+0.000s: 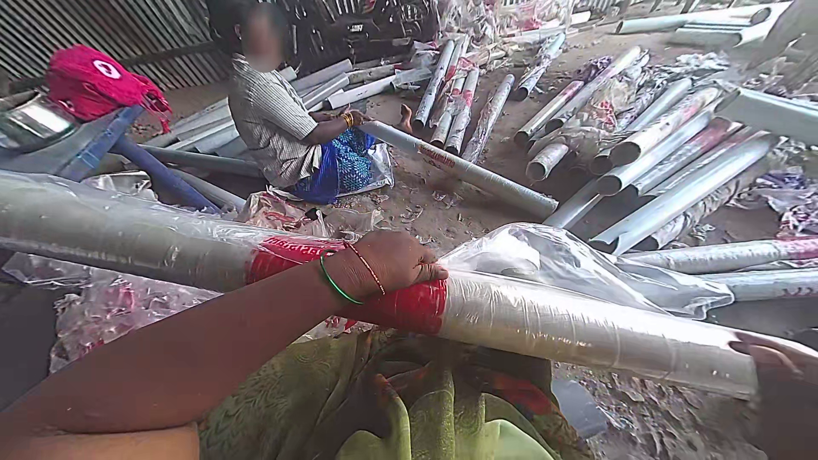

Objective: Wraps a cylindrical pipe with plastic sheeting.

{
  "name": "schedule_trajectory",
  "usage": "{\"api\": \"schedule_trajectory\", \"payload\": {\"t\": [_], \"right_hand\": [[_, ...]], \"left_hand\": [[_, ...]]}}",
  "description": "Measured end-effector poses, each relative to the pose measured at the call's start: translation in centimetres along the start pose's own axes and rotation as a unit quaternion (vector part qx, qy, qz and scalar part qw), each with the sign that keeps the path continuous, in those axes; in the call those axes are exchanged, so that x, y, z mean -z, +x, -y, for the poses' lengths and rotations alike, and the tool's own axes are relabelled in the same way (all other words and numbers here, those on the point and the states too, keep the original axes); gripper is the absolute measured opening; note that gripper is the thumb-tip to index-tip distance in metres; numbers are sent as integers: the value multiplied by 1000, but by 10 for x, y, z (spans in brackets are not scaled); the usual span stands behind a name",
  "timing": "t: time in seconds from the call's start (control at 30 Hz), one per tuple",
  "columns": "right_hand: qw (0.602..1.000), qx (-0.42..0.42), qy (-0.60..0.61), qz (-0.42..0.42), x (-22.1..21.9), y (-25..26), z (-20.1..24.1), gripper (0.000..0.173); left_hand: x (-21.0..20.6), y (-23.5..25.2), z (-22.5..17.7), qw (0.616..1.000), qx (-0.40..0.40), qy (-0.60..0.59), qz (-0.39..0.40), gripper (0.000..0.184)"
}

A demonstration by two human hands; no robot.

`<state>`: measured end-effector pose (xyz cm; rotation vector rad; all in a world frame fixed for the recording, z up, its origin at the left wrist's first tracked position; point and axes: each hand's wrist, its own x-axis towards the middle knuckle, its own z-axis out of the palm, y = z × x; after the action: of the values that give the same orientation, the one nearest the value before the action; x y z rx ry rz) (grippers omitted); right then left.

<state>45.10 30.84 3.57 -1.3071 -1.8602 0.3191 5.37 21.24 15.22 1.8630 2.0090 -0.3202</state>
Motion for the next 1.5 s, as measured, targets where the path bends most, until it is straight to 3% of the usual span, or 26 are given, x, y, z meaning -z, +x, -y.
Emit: {"api": "schedule_trajectory", "payload": {"t": [0.1,0.23,0.3,0.4,0.57,0.7,0.83,1.0,1.1,1.2,1.3,1.4,1.5], "right_hand": [[976,181,49,112,-31,-11,64,42],[943,269,-25,195,-73,-13,113,68],[937,283,-69,192,-85,-21,121,70],[940,307,-90,119,-97,-34,117,54],[941,315,-101,67,-103,-52,107,46],[943,318,-47,82,-102,-66,100,43],[942,319,-4,102,-105,-73,95,40],[940,319,30,118,-105,-76,91,34],[930,336,54,140,-102,-89,85,24],[919,349,70,169,-105,-103,88,28],[923,321,118,178,-114,-106,98,29],[924,314,105,191,-113,-97,106,32],[920,298,97,234,-105,-93,111,33]], "left_hand": [[-1,1,0,1000,-6,4,-9,51],[-7,0,3,999,-23,11,-36,50],[-7,-2,2,999,-24,18,-44,49],[-10,2,7,997,-34,36,-64,47],[1,17,14,999,-1,53,4,44],[10,45,34,992,10,126,-12,47],[10,81,53,982,38,171,71,52],[2,99,65,994,18,96,49,53],[-17,98,67,997,24,-12,74,48],[-45,91,77,988,26,-125,91,44],[-64,76,89,985,-5,-168,45,40],[-73,64,94,983,-33,-160,-77,40],[-75,62,95,982,-28,-163,-94,45]]}}
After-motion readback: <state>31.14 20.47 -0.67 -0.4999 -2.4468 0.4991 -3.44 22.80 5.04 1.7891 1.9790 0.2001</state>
